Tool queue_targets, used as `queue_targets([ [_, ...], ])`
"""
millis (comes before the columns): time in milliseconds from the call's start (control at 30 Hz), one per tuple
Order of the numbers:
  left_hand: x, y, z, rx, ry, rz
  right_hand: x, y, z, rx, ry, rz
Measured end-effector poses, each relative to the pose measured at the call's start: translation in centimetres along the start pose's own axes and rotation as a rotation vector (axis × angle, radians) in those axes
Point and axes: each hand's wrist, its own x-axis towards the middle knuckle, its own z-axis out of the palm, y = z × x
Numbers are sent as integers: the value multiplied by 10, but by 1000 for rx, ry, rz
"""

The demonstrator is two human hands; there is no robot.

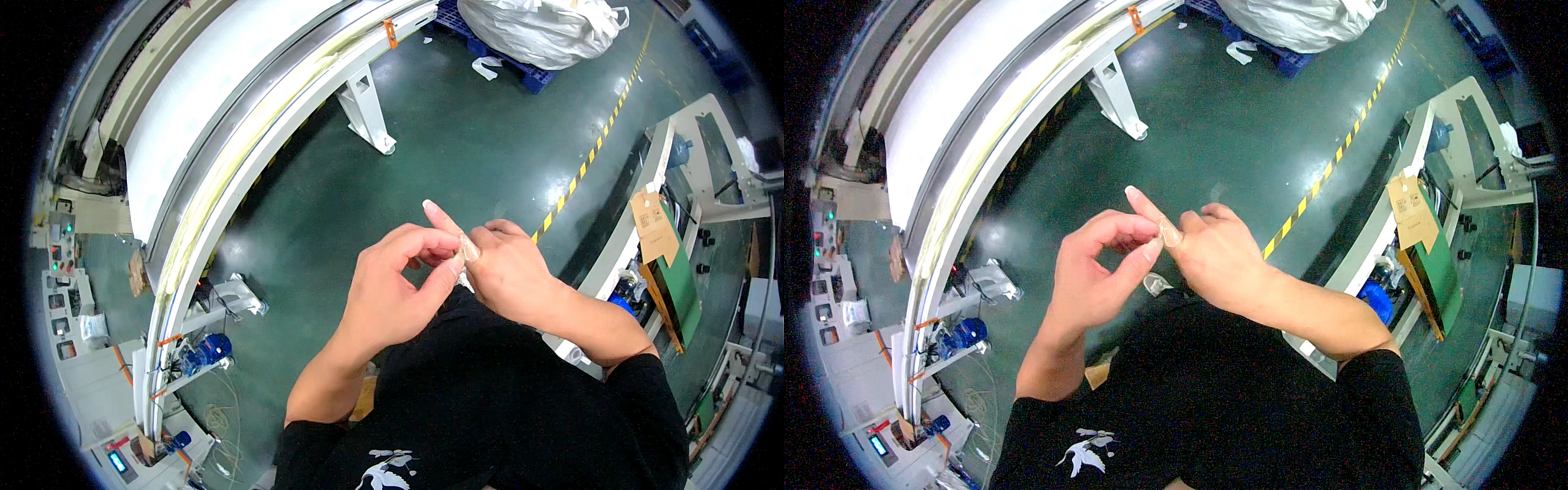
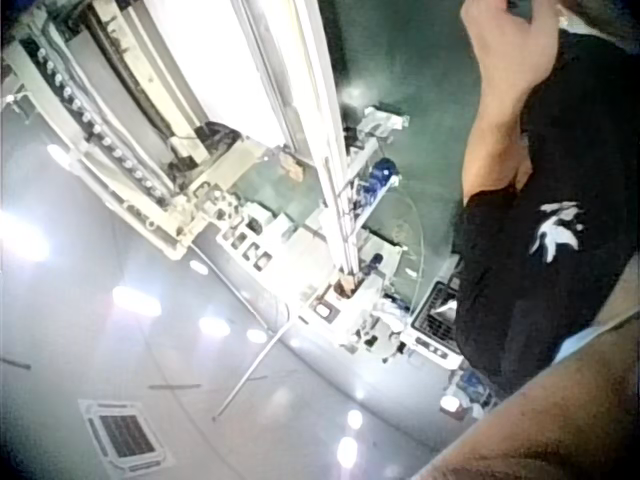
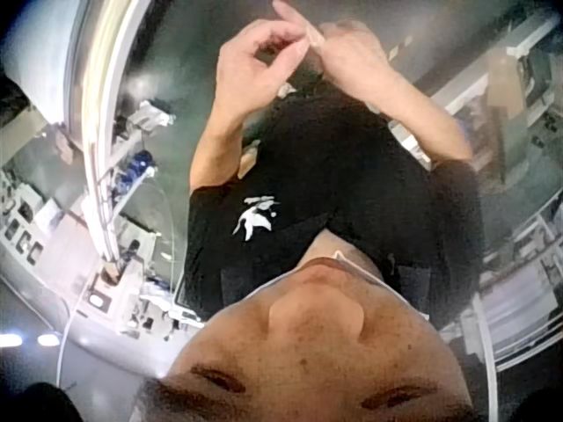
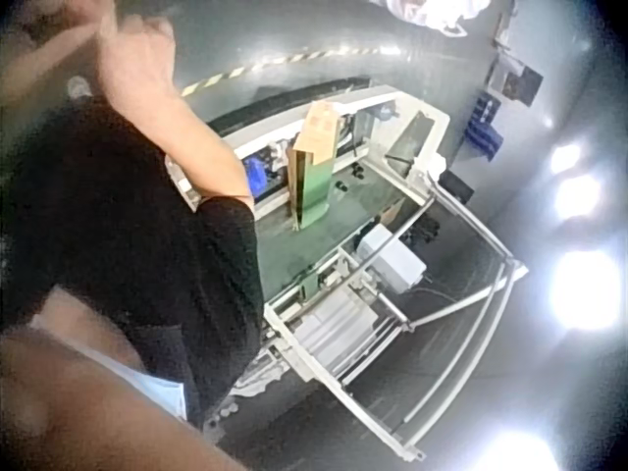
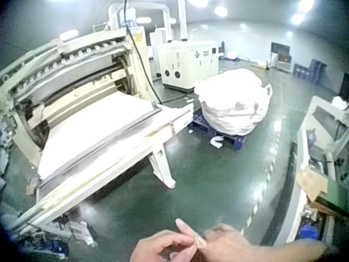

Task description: The person walks through a factory floor holding a roll of yellow tape, then uses scissors to cut a strip of tape and a small plastic piece. The person walks to a table and places the tape and scissors down, then picks up a small plastic piece and manipulates it with their hands.

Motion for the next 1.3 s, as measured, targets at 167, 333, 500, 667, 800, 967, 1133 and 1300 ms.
queue_targets([
  [167,-3,-1,9,48,9,-211,-2,2,7,-206,-25,-19],
  [333,-7,-10,10,212,4,-150,-1,-1,5,-272,-61,-44],
  [500,-12,-14,10,332,29,29,-1,-4,4,-207,-101,-33],
  [667,-18,-16,6,382,8,122,-1,-5,1,-183,-177,-57],
  [800,-20,-18,0,349,-92,247,0,-4,-10,143,-367,31],
  [967,-25,-17,-2,277,-18,239,3,4,-21,-16,-233,23],
  [1133,-14,-6,-4,336,50,243,1,1,-12,-158,-118,-76],
  [1300,-9,-9,-3,403,-38,182,1,-3,-8,-261,-93,-103],
])
